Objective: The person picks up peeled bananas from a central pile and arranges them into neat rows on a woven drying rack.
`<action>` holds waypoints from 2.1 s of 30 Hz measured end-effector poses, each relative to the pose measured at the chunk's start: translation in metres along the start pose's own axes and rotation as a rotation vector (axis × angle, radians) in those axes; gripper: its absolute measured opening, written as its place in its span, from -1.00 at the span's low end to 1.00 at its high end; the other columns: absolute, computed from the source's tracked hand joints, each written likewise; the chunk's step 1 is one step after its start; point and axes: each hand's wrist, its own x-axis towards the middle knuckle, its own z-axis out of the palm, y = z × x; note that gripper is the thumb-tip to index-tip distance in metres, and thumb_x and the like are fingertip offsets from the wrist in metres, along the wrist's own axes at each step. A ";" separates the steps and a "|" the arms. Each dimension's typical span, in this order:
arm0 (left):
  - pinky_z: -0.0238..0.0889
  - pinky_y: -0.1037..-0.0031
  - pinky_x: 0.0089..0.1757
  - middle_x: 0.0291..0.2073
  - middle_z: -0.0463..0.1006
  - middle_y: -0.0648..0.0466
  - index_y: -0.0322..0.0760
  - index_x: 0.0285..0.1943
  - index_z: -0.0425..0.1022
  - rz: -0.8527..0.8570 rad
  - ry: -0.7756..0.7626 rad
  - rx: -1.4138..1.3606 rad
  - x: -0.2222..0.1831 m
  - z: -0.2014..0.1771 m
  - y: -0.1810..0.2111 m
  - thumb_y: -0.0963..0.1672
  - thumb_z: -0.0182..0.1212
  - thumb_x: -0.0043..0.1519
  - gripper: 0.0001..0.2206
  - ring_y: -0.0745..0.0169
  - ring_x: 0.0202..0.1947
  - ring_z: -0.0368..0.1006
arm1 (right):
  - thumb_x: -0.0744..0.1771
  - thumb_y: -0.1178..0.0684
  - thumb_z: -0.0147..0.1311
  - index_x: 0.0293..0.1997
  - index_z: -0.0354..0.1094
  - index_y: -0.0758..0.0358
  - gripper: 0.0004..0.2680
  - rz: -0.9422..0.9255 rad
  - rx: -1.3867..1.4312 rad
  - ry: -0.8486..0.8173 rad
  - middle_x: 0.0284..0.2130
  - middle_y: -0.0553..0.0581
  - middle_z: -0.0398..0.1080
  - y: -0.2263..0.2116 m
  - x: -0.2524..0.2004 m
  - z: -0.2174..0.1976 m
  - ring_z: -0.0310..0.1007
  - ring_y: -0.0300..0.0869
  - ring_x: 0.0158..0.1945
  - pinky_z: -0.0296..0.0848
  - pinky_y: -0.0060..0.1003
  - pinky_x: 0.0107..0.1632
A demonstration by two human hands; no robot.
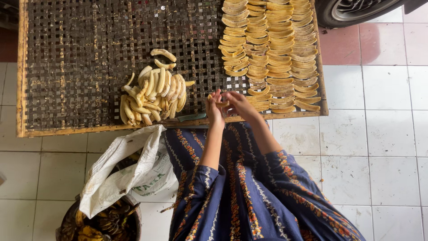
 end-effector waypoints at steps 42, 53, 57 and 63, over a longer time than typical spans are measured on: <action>0.12 0.08 0.21 0.30 0.27 -0.30 -0.17 0.58 -0.01 0.554 0.271 2.125 0.106 -0.054 0.153 0.05 0.43 0.13 -0.13 -0.21 0.27 0.20 | 0.31 0.34 0.10 -0.08 0.32 0.34 -0.85 -0.665 -0.708 0.677 0.04 0.26 0.22 0.054 0.026 0.018 0.43 -0.18 -0.26 0.47 -0.34 -0.32; 0.36 0.29 0.08 -0.05 0.58 -0.15 -0.40 -0.06 0.56 0.974 0.424 2.031 0.104 -0.083 0.123 -0.23 0.30 0.20 -0.84 -0.03 0.02 0.46 | 0.34 0.31 0.08 -0.13 0.39 0.38 -0.93 -0.605 -0.705 0.517 -0.19 0.17 0.42 0.056 0.015 0.012 0.46 -0.18 -0.35 0.50 -0.34 -0.32; 0.39 0.28 0.00 -0.09 0.59 -0.14 -0.33 -0.10 0.55 0.892 0.538 2.128 0.080 -0.076 0.137 -0.19 0.31 0.19 -0.85 -0.02 -0.03 0.50 | 0.36 0.27 0.05 -0.03 0.45 0.29 -0.87 -0.454 -0.682 0.364 -0.07 0.15 0.50 0.068 0.024 0.013 0.59 -0.23 -0.24 0.62 -0.41 -0.22; 0.43 0.37 -0.07 -0.20 0.61 -0.06 -0.37 -0.08 0.51 0.158 0.195 1.261 0.005 -0.028 0.130 -0.10 0.28 0.29 -0.80 0.10 -0.16 0.53 | 0.40 0.00 -0.07 0.30 0.16 0.15 -0.70 -0.093 -0.048 -0.030 -0.04 0.11 0.50 0.050 0.009 0.043 0.57 -0.25 -0.23 0.60 -0.39 -0.26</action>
